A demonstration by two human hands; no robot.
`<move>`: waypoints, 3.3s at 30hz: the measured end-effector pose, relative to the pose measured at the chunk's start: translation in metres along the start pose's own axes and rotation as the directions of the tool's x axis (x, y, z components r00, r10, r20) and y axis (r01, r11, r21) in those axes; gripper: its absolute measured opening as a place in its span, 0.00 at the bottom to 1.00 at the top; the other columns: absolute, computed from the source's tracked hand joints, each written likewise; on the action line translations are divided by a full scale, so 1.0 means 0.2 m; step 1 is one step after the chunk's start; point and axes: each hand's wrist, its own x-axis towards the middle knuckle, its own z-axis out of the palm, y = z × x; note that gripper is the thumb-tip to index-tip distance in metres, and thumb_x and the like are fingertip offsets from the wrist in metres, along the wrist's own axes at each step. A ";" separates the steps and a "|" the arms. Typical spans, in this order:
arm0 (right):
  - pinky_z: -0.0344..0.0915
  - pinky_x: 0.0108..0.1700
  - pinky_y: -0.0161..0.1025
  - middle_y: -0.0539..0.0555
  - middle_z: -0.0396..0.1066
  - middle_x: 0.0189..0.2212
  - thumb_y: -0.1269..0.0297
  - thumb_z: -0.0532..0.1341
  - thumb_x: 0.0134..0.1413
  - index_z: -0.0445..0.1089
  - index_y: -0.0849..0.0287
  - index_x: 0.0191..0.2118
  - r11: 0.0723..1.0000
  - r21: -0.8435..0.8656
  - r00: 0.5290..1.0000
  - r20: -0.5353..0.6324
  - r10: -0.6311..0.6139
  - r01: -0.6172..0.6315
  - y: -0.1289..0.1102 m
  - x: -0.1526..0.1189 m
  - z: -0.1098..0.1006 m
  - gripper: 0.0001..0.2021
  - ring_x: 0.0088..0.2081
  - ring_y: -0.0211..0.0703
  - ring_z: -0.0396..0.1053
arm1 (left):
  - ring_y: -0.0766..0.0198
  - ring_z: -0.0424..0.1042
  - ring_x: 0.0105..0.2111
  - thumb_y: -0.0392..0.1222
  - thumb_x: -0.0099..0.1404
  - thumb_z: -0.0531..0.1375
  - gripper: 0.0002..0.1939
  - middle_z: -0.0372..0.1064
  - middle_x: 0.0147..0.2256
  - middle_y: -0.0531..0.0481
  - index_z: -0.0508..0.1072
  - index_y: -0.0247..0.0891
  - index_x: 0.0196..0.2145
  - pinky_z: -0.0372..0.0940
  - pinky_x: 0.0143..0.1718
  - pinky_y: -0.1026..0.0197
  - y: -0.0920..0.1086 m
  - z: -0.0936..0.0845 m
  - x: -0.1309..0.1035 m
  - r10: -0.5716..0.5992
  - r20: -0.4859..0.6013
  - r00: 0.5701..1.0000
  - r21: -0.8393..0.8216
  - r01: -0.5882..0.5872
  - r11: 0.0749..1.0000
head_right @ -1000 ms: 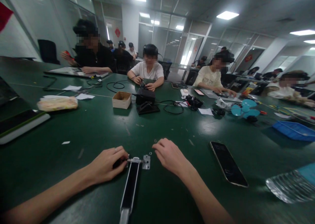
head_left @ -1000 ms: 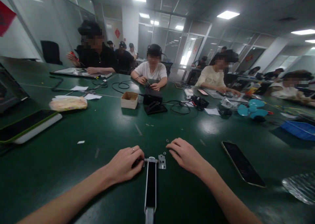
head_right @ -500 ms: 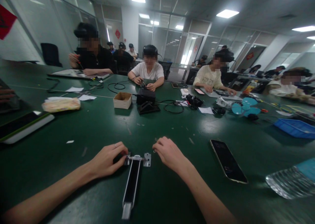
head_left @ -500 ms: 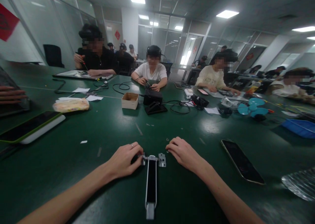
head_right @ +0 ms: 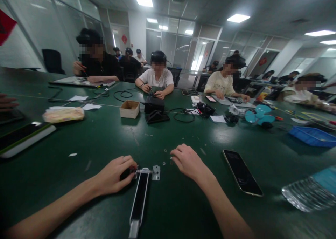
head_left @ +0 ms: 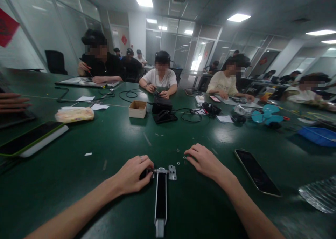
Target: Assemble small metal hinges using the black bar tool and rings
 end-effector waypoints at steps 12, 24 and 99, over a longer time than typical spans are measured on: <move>0.63 0.38 0.41 0.55 0.69 0.33 0.67 0.55 0.57 0.69 0.60 0.35 0.992 0.046 0.987 0.120 0.107 -0.113 -0.06 0.01 0.05 0.06 0.37 0.44 0.66 | 0.60 0.65 0.36 0.36 0.62 0.53 0.07 0.66 0.38 0.47 0.67 0.37 0.39 0.60 0.37 0.59 0.00 0.00 0.00 0.045 -0.005 0.999 -0.021 -0.045 0.999; 0.63 0.38 0.41 0.55 0.65 0.38 0.69 0.54 0.56 0.68 0.59 0.39 0.992 0.105 0.991 0.125 0.053 -0.067 -0.10 0.00 0.04 0.08 0.37 0.43 0.65 | 0.59 0.65 0.37 0.35 0.62 0.52 0.09 0.66 0.39 0.46 0.68 0.37 0.40 0.60 0.39 0.58 0.01 -0.01 0.00 0.062 -0.005 0.998 -0.003 -0.062 0.998; 0.63 0.34 0.33 0.52 0.71 0.33 0.65 0.57 0.57 0.70 0.60 0.38 0.961 0.273 0.995 0.100 0.022 -0.049 -0.25 0.24 -0.02 0.06 0.32 0.38 0.68 | 0.61 0.66 0.32 0.42 0.65 0.54 0.08 0.68 0.34 0.49 0.68 0.36 0.39 0.59 0.34 0.60 -0.05 -0.03 -0.02 0.004 -0.188 0.982 0.043 0.004 0.999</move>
